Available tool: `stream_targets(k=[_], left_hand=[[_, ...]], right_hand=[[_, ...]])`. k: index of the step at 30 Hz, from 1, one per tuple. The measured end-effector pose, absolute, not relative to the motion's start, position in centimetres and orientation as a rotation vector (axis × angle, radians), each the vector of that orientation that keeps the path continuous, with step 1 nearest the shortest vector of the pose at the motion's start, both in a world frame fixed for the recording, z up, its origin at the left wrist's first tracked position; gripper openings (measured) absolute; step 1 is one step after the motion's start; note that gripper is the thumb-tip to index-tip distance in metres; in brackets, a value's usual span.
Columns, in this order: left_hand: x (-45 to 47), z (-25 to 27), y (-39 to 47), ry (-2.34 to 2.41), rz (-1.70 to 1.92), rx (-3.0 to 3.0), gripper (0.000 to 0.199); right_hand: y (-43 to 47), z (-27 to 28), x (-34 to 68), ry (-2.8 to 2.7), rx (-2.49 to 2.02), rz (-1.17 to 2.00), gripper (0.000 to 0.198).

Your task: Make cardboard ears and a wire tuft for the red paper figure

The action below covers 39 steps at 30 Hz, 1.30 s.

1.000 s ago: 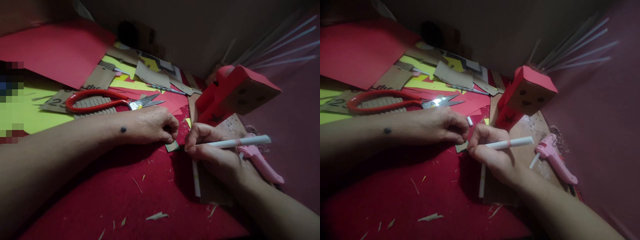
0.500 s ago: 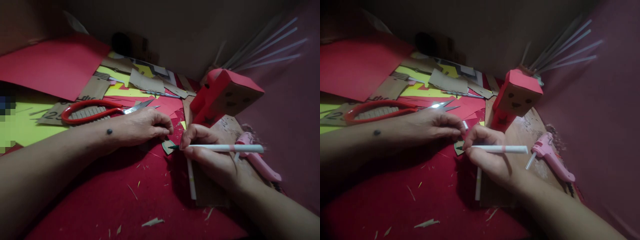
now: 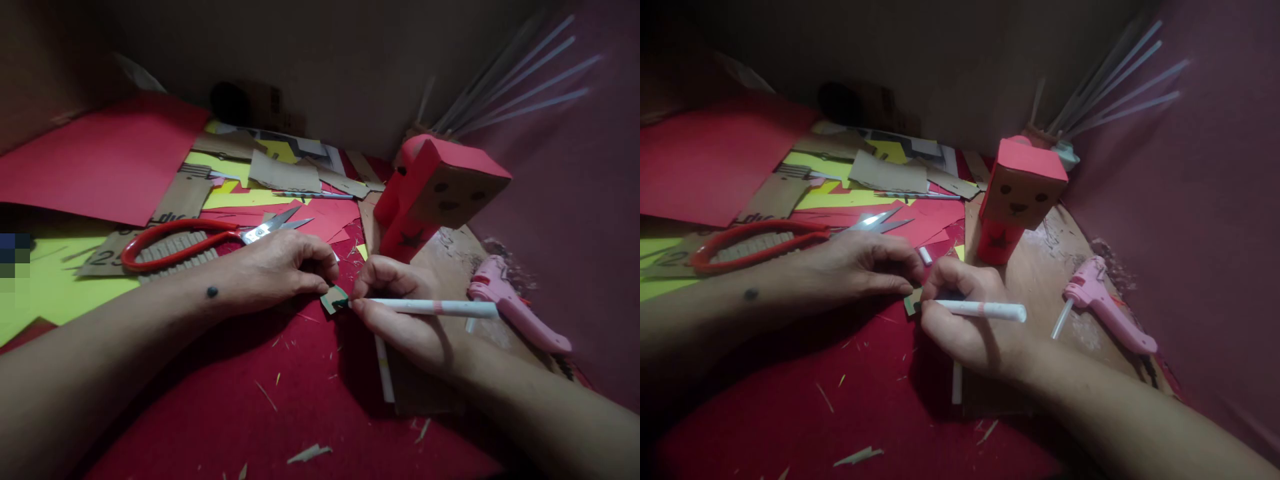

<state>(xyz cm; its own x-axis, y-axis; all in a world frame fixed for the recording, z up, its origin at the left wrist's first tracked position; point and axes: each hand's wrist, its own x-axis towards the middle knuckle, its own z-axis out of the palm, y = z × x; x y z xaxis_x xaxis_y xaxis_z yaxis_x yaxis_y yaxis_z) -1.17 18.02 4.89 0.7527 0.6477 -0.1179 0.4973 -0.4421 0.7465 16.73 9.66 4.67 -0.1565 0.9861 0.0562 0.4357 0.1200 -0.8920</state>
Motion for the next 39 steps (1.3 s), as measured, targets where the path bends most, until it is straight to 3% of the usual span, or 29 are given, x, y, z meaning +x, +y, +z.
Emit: stream_targets(k=[20, 39], left_hand=[[-0.7, 4.9, 17.6, 0.86, 0.264, 2.321, 0.011], [-0.7, 4.7, 17.7, 0.861, 0.282, 2.38, 0.011]], right_hand=[[9.6, 5.2, 16.4, -1.854, -1.397, 0.884, 0.007], [9.7, 4.4, 17.5, -1.821, -1.324, 1.023, 0.009]])
